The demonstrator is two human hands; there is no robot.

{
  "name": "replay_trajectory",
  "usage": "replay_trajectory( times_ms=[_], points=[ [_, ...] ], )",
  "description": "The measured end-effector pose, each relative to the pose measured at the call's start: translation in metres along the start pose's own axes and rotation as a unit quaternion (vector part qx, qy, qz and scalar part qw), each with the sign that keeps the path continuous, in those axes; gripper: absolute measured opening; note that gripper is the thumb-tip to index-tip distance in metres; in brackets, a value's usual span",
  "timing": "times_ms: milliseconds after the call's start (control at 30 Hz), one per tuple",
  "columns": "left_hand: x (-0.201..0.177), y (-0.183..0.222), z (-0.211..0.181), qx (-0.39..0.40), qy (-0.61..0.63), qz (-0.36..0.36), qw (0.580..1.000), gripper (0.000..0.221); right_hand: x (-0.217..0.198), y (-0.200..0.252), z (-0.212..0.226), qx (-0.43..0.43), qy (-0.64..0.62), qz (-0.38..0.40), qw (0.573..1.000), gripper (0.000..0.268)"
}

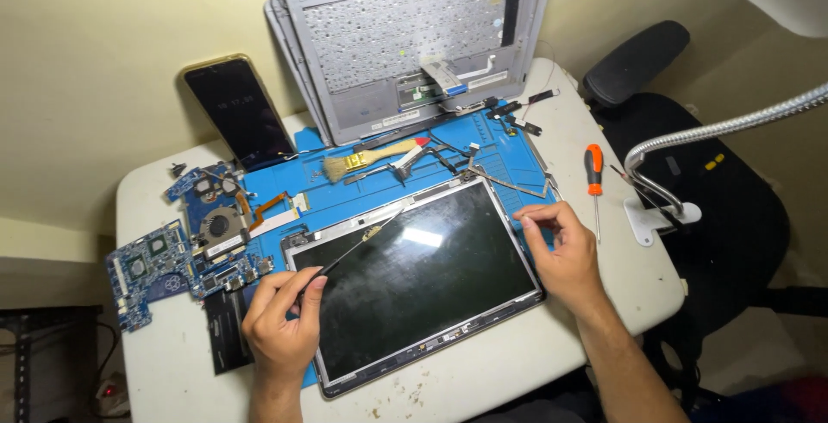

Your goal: Cleaning a laptop screen with a brush and organizing internal components on a repair bench.

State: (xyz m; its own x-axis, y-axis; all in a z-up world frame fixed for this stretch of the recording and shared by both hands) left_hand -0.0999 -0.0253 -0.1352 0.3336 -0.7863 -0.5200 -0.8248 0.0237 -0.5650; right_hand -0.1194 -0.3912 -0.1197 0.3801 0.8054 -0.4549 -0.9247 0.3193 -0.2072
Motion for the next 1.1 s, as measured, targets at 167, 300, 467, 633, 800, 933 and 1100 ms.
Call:
replay_trajectory(
  times_ms=[167,300,467,633,800,933,1100],
  points=[
    [-0.005,-0.001,0.002,-0.020,0.022,-0.018,0.999,0.013,0.042,-0.020,0.035,-0.035,-0.119,0.047,0.991,0.008],
    [-0.010,-0.003,-0.002,-0.014,0.069,-0.022,0.997,0.013,0.076,-0.035,0.040,0.031,-0.257,0.078,0.963,0.020],
    [-0.013,-0.004,-0.005,-0.010,0.101,-0.014,0.995,0.013,0.107,-0.025,0.001,0.122,-0.347,0.094,0.925,0.024],
    [-0.005,-0.004,-0.009,-0.004,0.126,0.010,0.992,0.011,0.108,-0.015,-0.019,0.175,-0.359,0.098,0.912,0.026],
    [0.003,-0.002,-0.007,-0.001,0.128,0.026,0.991,0.012,0.102,-0.014,-0.025,0.146,-0.348,0.096,0.921,0.025],
    [0.004,-0.001,-0.008,0.008,0.122,0.030,0.992,0.012,0.101,-0.012,-0.015,0.137,-0.341,0.114,0.923,0.024],
    [0.005,-0.002,-0.007,0.004,0.117,0.036,0.992,0.010,0.102,-0.011,-0.012,0.143,-0.327,0.121,0.926,0.024]
  ],
)
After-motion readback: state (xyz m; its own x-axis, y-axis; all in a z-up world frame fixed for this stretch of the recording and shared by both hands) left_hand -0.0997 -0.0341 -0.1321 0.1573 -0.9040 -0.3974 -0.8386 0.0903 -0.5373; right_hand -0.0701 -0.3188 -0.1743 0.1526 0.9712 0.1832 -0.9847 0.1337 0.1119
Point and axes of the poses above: each hand's wrist, its own y-axis away from the middle knuckle, its own x-axis out of the palm, z = x × y, the point moved 4 cm from there along -y, towards the middle knuckle
